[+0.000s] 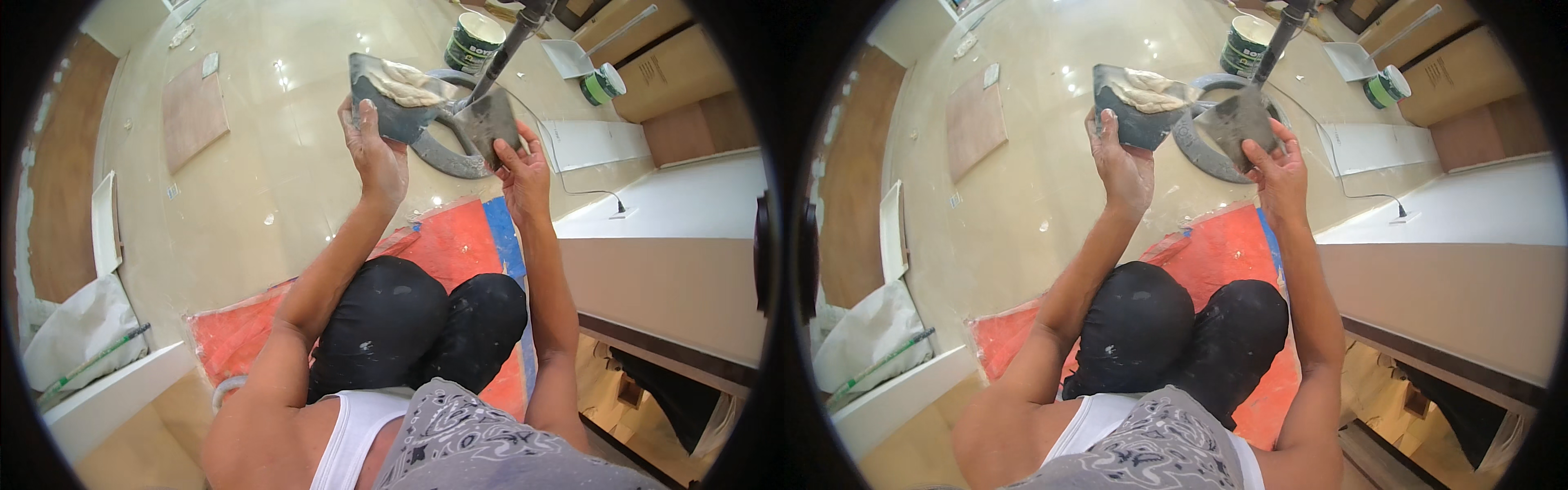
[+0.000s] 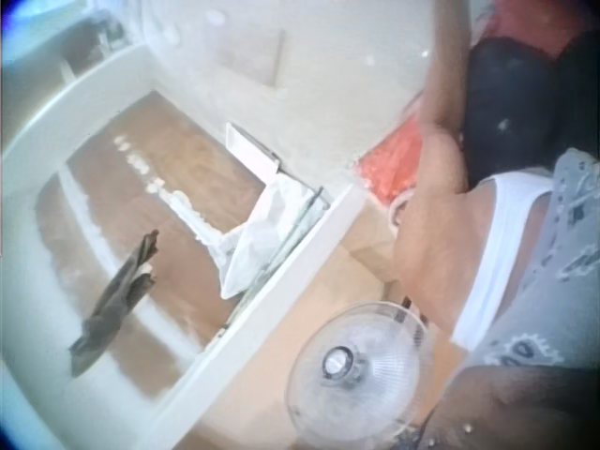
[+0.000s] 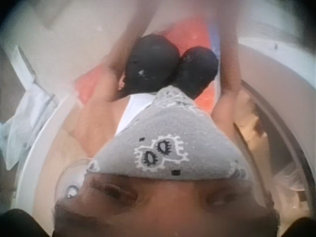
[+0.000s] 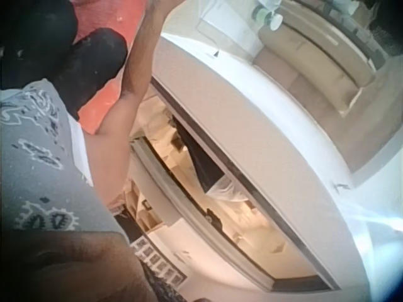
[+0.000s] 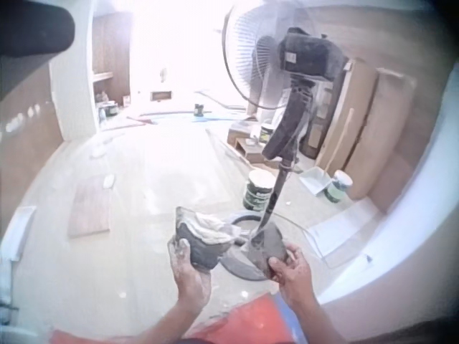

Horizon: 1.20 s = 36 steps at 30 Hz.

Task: The person kneels on a protective sheet and uses a putty knife and hawk to apply white filler to a curved wall section and a floor area. The person repeatedly scoops filler and smooths it onto the surfaces.

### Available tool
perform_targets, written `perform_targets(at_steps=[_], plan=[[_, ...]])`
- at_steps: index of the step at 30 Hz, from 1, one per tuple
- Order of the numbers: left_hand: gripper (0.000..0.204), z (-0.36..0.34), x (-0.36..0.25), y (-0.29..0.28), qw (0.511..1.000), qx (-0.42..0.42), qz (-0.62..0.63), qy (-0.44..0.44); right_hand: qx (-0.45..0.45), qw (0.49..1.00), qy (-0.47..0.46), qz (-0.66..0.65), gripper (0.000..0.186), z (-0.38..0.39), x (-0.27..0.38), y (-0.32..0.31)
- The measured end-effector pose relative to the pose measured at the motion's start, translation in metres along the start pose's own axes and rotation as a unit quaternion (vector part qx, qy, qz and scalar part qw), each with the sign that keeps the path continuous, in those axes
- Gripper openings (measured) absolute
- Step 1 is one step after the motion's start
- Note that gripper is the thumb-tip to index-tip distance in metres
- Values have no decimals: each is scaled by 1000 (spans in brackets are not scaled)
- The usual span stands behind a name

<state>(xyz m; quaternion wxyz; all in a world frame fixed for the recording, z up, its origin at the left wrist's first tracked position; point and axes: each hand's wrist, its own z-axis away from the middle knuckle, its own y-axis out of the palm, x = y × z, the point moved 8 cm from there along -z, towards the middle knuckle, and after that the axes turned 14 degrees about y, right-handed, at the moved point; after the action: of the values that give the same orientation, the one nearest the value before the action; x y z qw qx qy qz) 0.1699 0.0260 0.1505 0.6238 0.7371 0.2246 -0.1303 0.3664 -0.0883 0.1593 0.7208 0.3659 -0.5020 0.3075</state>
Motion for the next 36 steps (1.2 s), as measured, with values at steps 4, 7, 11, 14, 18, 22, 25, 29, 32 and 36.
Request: perform_targets(at_steps=[4, 7, 11, 14, 18, 22, 25, 29, 32, 36], plan=[[40, 6, -1, 12, 998, 32, -29, 42, 35, 998, 41, 27, 58, 4, -9, 18], [48, 13, -1, 27, 986, 123, -104, 29, 10, 996, 23, 84, 59, 2, 1, 24], [59, 21, 9, 30, 924, 265, -272, 52, 8, 995, -18, 99, 60, -4, 29, 25], [61, 30, 4, 41, 885, 324, -334, 28, 3, 995, -49, 83, 59, -3, 51, 19], [56, 32, 5, 29, 909, 256, -316, -91, -6, 991, -130, 39, 64, 17, 87, 24], [36, 36, 42, 5, 964, 21, -30, -265, -2, 899, -346, 269, 41, 58, 100, 42], [27, 42, 52, 7, 948, -3, 50, -313, 30, 815, -431, 386, 46, 74, 79, 62], [24, 30, 42, 6, 957, 4, 35, -287, 14, 759, -388, 522, 53, 45, 49, 51], [24, 18, 30, 7, 964, 35, 57, -256, 13, 755, -324, 569, 48, 13, 21, 26], [34, 26, 36, 27, 952, 9, 77, -295, -114, 905, -109, 394, 33, -15, -1, -64]])
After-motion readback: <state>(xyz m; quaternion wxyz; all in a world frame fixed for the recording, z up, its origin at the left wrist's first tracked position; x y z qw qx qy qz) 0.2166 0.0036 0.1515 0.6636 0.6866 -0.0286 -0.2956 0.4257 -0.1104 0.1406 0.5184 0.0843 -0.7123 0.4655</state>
